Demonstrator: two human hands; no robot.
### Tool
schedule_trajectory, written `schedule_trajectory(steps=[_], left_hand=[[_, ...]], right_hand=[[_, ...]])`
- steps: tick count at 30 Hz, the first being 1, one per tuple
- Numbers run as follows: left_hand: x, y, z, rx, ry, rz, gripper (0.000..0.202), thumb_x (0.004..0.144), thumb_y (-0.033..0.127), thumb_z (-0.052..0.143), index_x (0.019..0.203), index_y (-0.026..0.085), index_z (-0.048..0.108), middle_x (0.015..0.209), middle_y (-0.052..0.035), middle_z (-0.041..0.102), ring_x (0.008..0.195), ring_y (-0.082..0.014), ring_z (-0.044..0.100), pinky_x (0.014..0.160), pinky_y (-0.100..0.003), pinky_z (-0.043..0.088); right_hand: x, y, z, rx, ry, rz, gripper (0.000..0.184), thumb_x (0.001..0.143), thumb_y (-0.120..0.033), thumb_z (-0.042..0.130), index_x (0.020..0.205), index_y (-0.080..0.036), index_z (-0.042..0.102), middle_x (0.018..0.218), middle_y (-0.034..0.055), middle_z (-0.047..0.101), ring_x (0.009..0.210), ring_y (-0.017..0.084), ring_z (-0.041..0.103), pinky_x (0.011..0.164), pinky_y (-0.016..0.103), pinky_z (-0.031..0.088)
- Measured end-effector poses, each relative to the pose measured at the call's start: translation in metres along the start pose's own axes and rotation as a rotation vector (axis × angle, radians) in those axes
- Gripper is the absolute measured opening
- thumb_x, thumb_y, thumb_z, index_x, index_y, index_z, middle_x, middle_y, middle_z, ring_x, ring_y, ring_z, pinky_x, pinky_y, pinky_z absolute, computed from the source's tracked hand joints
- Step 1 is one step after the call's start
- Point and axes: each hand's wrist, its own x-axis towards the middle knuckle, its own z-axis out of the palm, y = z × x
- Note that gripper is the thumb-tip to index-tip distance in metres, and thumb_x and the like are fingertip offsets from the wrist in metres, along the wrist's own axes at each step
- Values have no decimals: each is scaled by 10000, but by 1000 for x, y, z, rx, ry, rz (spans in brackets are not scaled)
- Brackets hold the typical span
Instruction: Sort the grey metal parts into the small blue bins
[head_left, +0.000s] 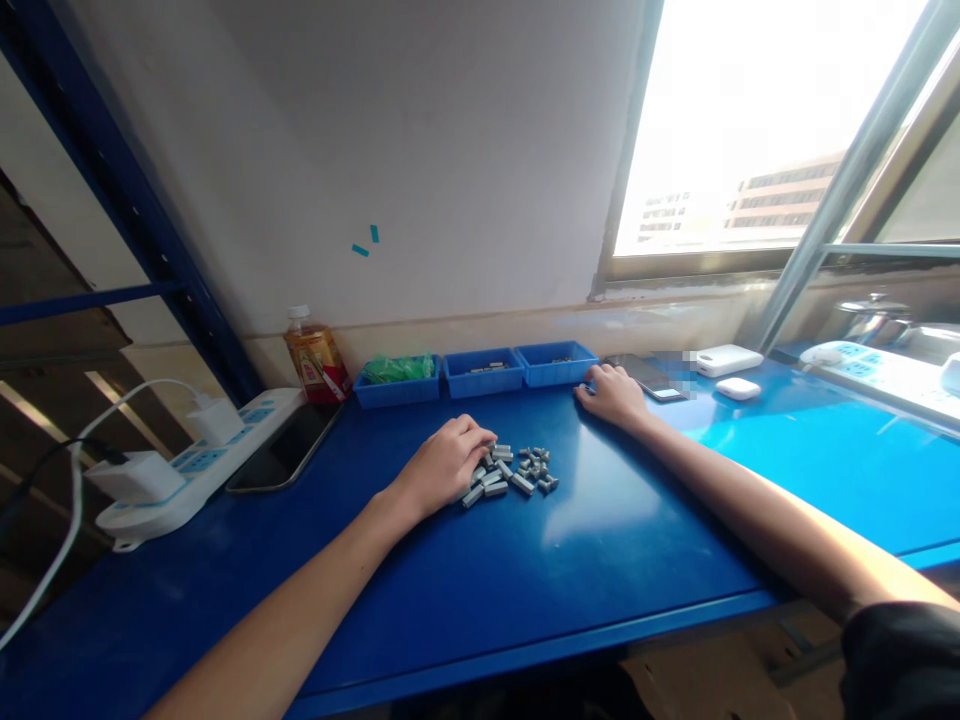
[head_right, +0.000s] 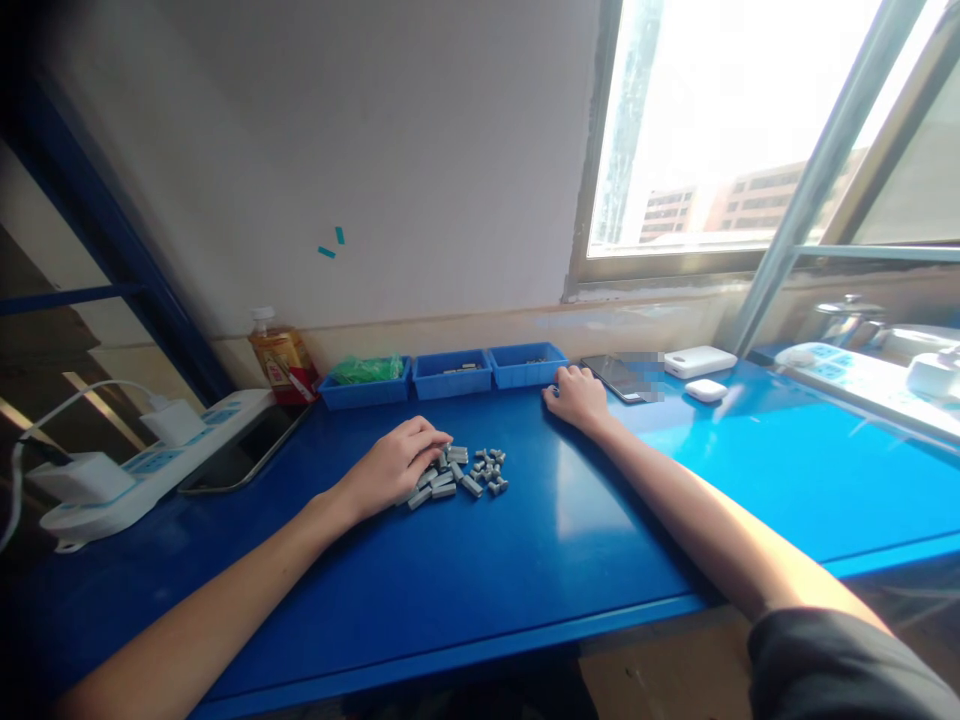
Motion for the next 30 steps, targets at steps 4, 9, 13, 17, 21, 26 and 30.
schedule_trajectory(steps=[4,9,13,17,21,26,30], left_hand=[[2,-1,-1,-86,79,-48,325,929,235,393,1203,165,552,974,-71,617,894,-183,601,815,-304,474],[2,-2,1,-282,130,-83,448,924,253,414,1359,172,346,904,-27,641,819,-149,619,788,-278,478],[2,-1,1,-338,129,-94,453,929,288,416,1356,158,335,881,-23,645,798,-144,617,769,-269,478],[3,-6,-7,-225,119,-119,366,951,318,353,1273,173,452,971,-59,644,900,-175,611,827,-307,469],[0,-18,-20,25,-92,-22,282,902,212,409,1095,209,614,1066,-73,619,1015,-206,570,904,-328,433],[-4,-26,-29,92,-234,-32,214,867,260,487,1035,242,619,1013,-45,619,938,-199,584,818,-297,450],[-5,-26,-32,98,-208,-69,142,839,301,542,948,234,605,978,-33,623,904,-204,582,779,-295,444]], right_hand=[[-27,-50,-29,230,99,-340,264,860,-343,525,1051,-165,561,969,95,637,940,239,554,796,324,416],[-60,-110,-44,379,99,-859,194,899,-270,476,1053,-187,560,905,72,627,867,209,546,793,319,403],[-63,-115,-42,378,145,-898,184,932,-265,422,974,-177,578,828,65,623,805,196,537,723,303,383],[-35,-112,-44,319,203,-753,260,945,-355,416,918,-179,606,812,56,625,786,191,542,710,303,363],[15,-118,-41,251,195,-476,276,933,-371,440,951,-159,617,912,96,638,895,227,547,768,315,384],[28,-125,-32,220,157,-443,282,895,-359,507,1058,-145,594,1012,125,615,991,267,515,817,354,404],[-4,-128,-32,290,169,-568,256,890,-355,519,1040,-163,596,988,103,611,969,252,511,839,363,409]])
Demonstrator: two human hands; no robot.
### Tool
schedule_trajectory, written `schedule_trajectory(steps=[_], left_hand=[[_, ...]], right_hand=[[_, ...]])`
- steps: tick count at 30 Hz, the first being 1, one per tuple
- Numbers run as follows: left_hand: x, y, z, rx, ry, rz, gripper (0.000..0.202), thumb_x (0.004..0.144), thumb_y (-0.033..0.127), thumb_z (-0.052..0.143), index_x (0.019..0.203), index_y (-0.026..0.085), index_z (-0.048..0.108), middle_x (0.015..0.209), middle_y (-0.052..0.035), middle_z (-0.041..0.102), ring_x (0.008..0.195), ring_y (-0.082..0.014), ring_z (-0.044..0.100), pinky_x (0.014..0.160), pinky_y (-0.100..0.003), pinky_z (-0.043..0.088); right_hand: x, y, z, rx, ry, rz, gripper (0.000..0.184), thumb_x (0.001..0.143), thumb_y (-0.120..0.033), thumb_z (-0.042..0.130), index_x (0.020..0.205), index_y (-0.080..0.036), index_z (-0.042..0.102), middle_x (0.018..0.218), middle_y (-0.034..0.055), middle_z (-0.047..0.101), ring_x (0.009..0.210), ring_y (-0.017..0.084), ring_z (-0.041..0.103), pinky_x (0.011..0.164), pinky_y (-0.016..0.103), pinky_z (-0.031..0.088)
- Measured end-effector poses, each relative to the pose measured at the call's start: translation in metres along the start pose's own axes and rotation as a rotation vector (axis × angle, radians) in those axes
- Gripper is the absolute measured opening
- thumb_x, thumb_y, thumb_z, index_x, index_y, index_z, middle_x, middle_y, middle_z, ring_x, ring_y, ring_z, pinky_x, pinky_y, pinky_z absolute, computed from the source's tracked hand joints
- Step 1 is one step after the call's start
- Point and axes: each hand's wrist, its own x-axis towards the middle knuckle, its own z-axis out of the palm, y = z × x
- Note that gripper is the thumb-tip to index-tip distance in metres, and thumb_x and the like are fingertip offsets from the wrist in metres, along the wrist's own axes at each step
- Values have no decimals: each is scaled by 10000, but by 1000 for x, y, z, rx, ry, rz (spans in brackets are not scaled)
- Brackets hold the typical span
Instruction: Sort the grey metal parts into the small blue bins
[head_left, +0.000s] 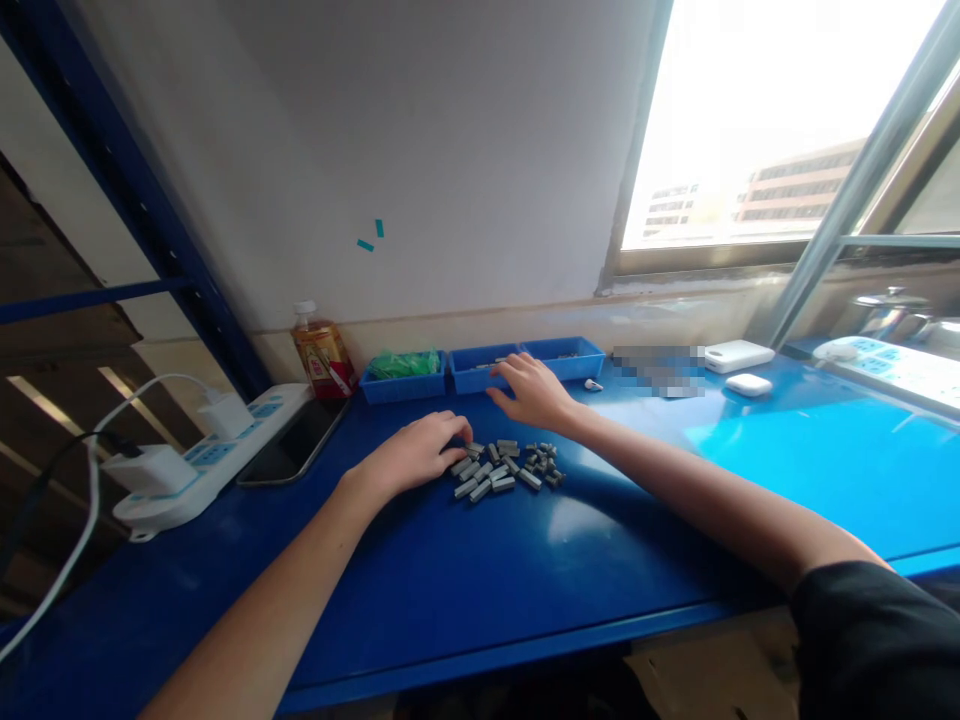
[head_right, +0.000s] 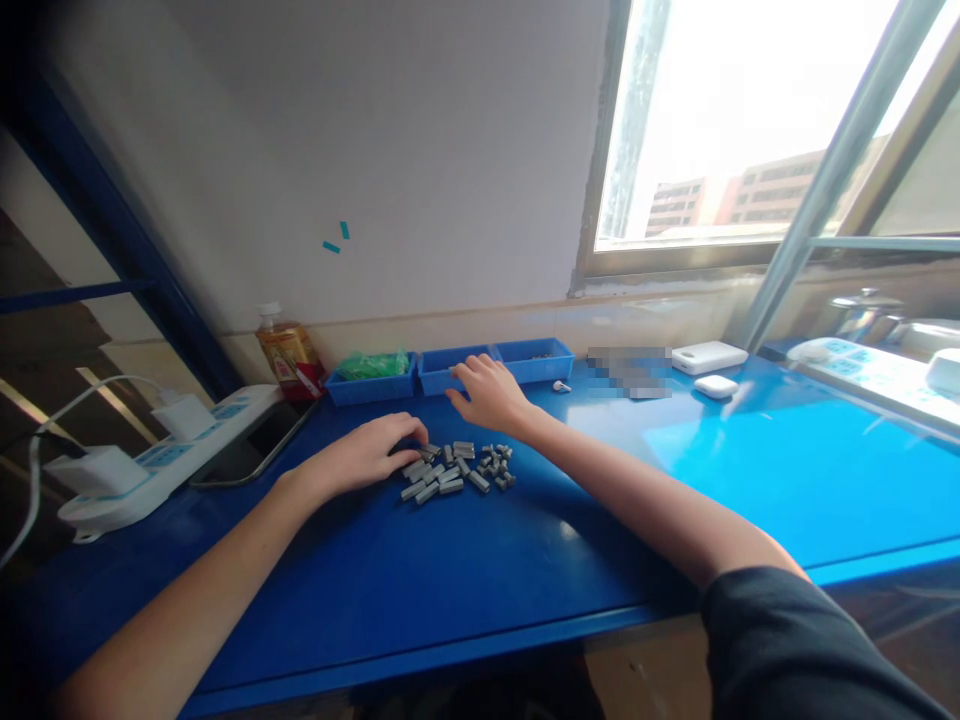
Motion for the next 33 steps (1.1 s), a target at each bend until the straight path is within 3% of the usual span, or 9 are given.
schedule_trajectory(steps=[4,12,19,22,28,33], left_hand=[[-1,1,-1,-31,-1,5,117,835,265,537,925,231,603,944,-27,618,860,-188,585,744,-276,446],[0,-6,3,0,-13,-9,141,852,298,522,901,216,627,964,-40,614,904,-190,584,795,-286,447],[4,-2,3,-6,146,-21,203,911,286,420,932,191,599,954,-66,629,914,-203,581,807,-319,459],[5,1,1,-45,198,12,237,930,302,390,948,188,597,963,-67,634,921,-203,584,825,-324,457],[3,6,-1,-76,188,14,326,964,339,306,994,190,595,978,-67,644,936,-201,593,823,-313,460],[0,3,6,-14,114,30,272,916,268,436,1142,209,575,1103,-74,615,1033,-207,562,902,-327,438]], right_hand=[[-18,-8,-3,62,2,-64,218,882,-338,535,997,-168,606,936,92,611,934,239,515,833,361,420],[-26,-9,-3,189,27,-69,154,875,-303,551,932,-176,616,875,75,618,872,220,526,806,355,435],[-34,-36,-8,246,-17,-204,228,856,-322,578,1029,-173,576,903,68,625,866,210,533,764,325,418],[-37,-41,-7,212,6,-231,176,877,-296,546,1006,-181,575,887,65,622,833,206,528,737,320,396],[-34,-39,-5,203,60,-185,166,938,-278,454,944,-179,586,840,61,626,808,197,526,739,311,383],[-10,-23,-7,188,107,-81,187,939,-257,437,869,-178,593,829,61,642,820,198,536,769,304,399]])
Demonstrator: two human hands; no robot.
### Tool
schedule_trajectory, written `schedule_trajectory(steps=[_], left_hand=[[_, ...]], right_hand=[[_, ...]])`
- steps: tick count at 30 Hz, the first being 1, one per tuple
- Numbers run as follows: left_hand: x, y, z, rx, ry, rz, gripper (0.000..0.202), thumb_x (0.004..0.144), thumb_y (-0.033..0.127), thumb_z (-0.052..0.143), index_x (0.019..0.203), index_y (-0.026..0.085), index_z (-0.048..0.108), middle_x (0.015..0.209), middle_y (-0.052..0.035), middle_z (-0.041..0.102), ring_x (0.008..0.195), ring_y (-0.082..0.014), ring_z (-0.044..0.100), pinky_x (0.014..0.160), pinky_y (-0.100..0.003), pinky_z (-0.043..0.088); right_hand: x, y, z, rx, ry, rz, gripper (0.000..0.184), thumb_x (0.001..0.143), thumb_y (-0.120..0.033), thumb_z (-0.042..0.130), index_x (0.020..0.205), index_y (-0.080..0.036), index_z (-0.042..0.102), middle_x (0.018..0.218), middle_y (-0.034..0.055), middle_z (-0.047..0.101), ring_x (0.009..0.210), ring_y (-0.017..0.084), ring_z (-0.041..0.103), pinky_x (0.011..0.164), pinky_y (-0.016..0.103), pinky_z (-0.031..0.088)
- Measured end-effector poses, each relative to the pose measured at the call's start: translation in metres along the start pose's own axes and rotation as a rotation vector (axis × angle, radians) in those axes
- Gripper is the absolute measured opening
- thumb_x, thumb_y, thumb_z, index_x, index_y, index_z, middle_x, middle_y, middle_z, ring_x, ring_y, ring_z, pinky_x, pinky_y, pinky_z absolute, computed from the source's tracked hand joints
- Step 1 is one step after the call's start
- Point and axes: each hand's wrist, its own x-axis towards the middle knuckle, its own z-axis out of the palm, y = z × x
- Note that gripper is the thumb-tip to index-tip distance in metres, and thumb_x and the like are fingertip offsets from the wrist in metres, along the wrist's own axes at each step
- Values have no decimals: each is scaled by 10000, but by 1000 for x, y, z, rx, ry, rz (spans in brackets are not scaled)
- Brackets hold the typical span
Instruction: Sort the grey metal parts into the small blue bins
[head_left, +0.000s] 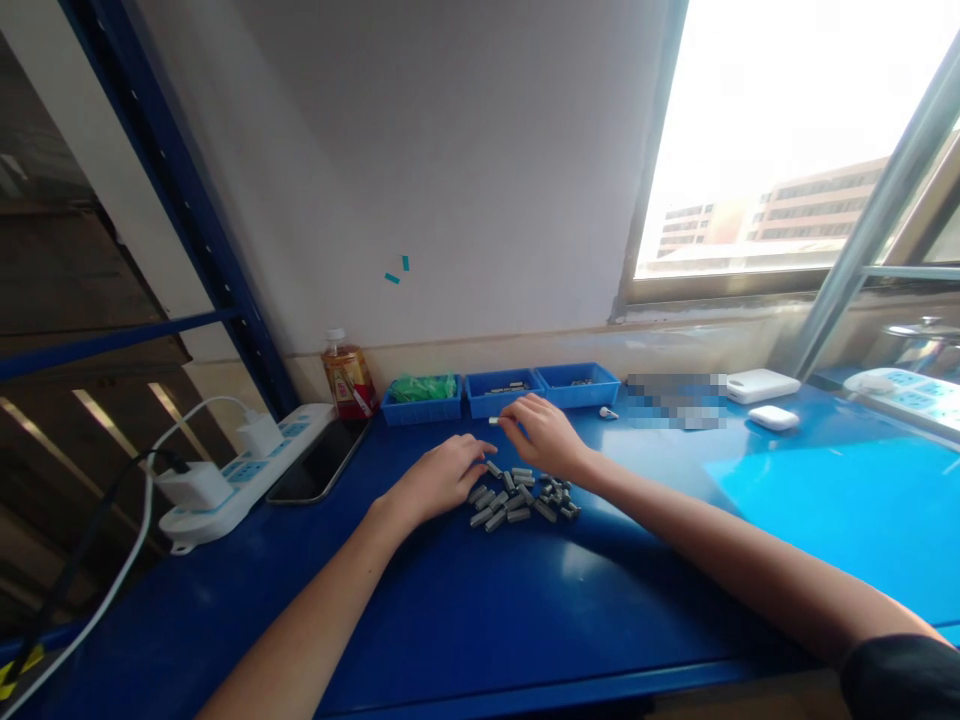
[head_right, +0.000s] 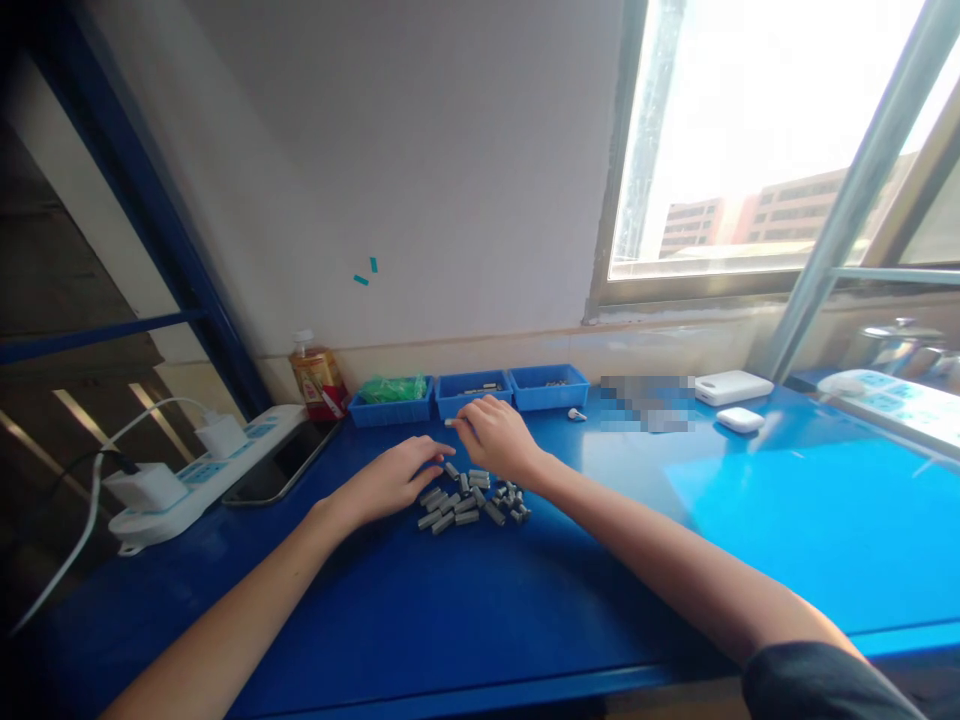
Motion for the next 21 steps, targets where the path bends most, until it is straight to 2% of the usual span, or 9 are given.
schedule_trajectory(steps=[4,7,10,13,17,21], left_hand=[[-2,-2,1,-11,-81,5,243,890,260,489,1105,245,600,1085,-46,609,1026,-195,554,891,-309,437],[-1,0,-2,10,-81,-36,155,875,288,517,975,223,616,1005,-41,612,957,-197,563,826,-302,449],[-1,2,-4,26,-80,-70,126,871,304,524,914,212,599,955,-37,618,917,-200,568,777,-299,449],[0,3,-5,10,-70,-77,133,891,298,490,906,207,585,938,-38,629,887,-197,578,750,-294,451],[2,3,-1,-22,25,-37,135,909,269,454,946,204,567,957,-50,630,907,-197,580,785,-300,447],[4,1,5,-77,152,-64,133,912,268,448,1006,213,525,917,-44,615,850,-182,580,758,-292,447]], right_hand=[[34,29,7,-74,54,144,221,947,-295,424,914,-166,601,879,78,651,878,207,553,792,300,400],[52,53,17,-117,-21,273,223,935,-305,446,942,-158,614,922,82,657,908,212,557,804,294,396],[58,71,28,-145,-95,339,194,895,-285,510,918,-147,644,924,93,664,911,228,557,804,298,393],[56,84,36,-153,-107,356,166,861,-243,550,909,-133,665,897,107,669,898,238,561,804,305,391],[51,85,39,-153,-81,353,184,849,-178,534,973,-120,657,932,118,665,914,242,555,837,321,389],[29,61,27,-122,-28,300,192,876,-197,498,1005,-136,627,952,104,650,947,235,535,850,327,396]])
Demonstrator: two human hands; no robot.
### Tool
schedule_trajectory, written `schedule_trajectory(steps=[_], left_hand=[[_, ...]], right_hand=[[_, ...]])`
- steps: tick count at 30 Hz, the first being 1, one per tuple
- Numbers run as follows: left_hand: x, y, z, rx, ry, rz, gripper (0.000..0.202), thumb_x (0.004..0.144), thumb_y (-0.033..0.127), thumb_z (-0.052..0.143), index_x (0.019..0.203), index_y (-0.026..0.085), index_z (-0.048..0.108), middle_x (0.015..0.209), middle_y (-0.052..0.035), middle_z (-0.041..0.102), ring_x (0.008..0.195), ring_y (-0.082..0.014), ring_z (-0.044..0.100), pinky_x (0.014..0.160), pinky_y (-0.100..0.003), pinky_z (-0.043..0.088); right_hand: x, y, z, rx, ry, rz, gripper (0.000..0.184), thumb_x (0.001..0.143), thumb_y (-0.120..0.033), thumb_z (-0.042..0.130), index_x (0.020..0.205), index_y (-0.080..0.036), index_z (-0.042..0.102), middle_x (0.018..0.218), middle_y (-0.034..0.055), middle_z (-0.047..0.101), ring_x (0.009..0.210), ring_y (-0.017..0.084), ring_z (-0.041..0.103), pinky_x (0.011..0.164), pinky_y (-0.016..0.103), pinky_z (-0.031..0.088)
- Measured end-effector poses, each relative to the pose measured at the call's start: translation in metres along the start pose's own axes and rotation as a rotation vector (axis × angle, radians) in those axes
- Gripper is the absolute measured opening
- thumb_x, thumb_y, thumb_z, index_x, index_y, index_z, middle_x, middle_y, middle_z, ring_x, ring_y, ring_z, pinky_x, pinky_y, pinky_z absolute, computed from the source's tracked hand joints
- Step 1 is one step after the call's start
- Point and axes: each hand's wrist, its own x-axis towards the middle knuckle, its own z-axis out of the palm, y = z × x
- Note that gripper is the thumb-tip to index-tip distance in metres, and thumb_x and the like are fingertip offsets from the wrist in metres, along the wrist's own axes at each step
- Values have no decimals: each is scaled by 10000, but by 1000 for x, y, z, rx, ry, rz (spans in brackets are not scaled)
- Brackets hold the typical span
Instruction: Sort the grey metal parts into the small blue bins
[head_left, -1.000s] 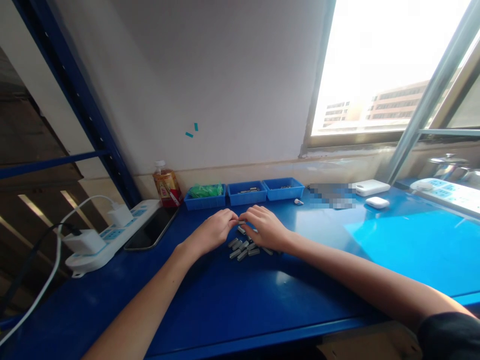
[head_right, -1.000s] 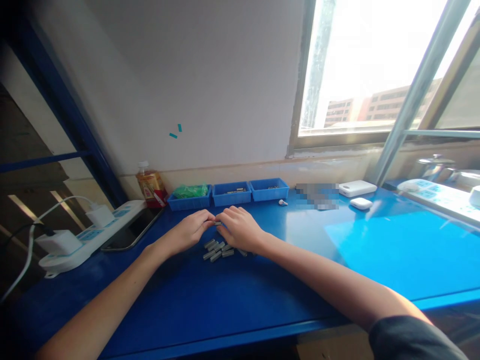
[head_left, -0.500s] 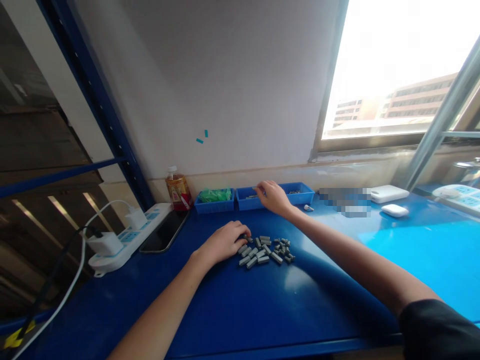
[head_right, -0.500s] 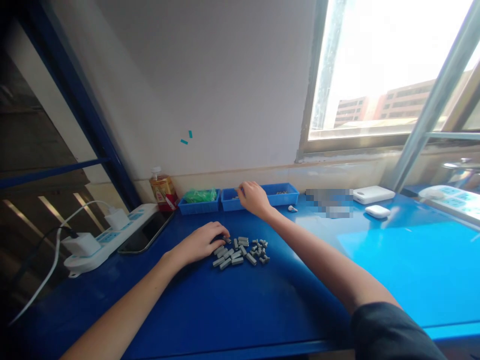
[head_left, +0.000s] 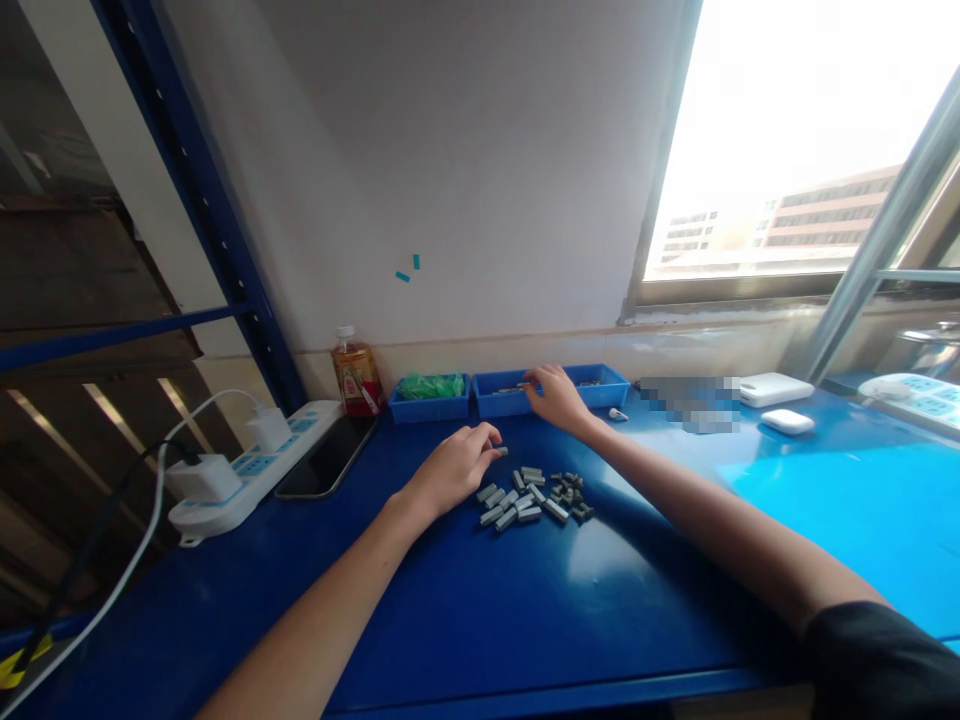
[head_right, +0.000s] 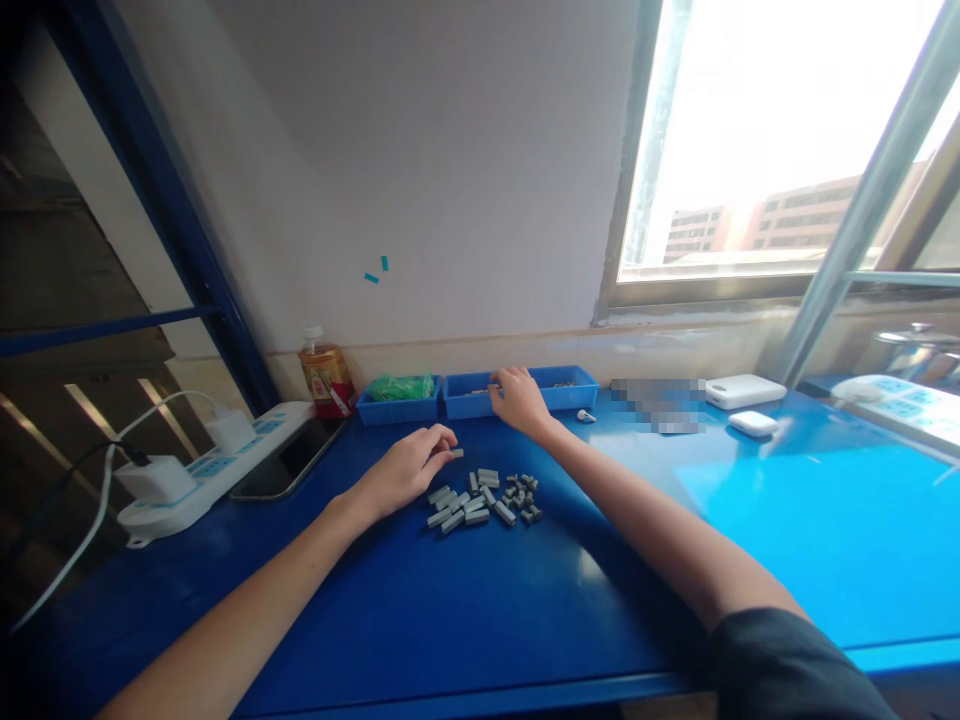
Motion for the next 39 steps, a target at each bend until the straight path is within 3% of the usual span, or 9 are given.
schedule_trajectory(steps=[4,8,13,20,25,31,39], left_hand=[[1,2,5,-55,70,1,117,919,304,446,942,209,510,841,-22,591,803,-170,569,728,-283,431],[1,10,8,-101,75,21,133,923,312,440,890,203,508,825,-14,585,775,-160,561,707,-272,420],[0,19,8,-148,80,34,150,927,316,431,893,193,510,829,-18,598,774,-155,573,704,-263,426],[-1,19,6,-128,83,83,199,885,310,518,1057,210,531,925,-28,617,877,-170,591,801,-291,450],[-1,15,7,-55,97,121,155,900,272,484,1022,203,549,933,-43,609,887,-178,584,809,-300,448],[-1,16,9,-52,88,83,211,937,336,414,1022,203,553,899,-45,612,859,-182,585,786,-305,442],[-1,14,16,32,14,-12,323,851,438,532,1077,211,573,930,-46,656,888,-215,603,770,-325,463]], right_hand=[[-57,-23,-23,121,-33,-258,166,866,-244,543,1001,-174,608,883,65,644,897,220,533,798,327,408],[-93,-40,-38,97,-55,-358,225,854,-264,576,1063,-180,575,890,69,632,878,224,525,757,343,398],[-88,-46,-38,137,-6,-378,91,883,-250,540,928,-182,581,848,53,623,829,201,520,739,325,398],[-87,-46,-40,222,26,-318,129,916,-270,505,867,-181,585,787,48,613,779,185,514,727,314,408],[-87,-49,-42,265,-5,-312,176,931,-268,477,807,-188,572,736,38,596,745,178,510,702,305,412],[-87,-47,-45,268,-3,-347,133,859,-281,582,944,-184,549,841,41,620,806,187,531,740,315,415],[-84,-42,-45,193,53,-339,96,896,-257,511,866,-189,572,794,52,615,780,193,526,744,327,410]])
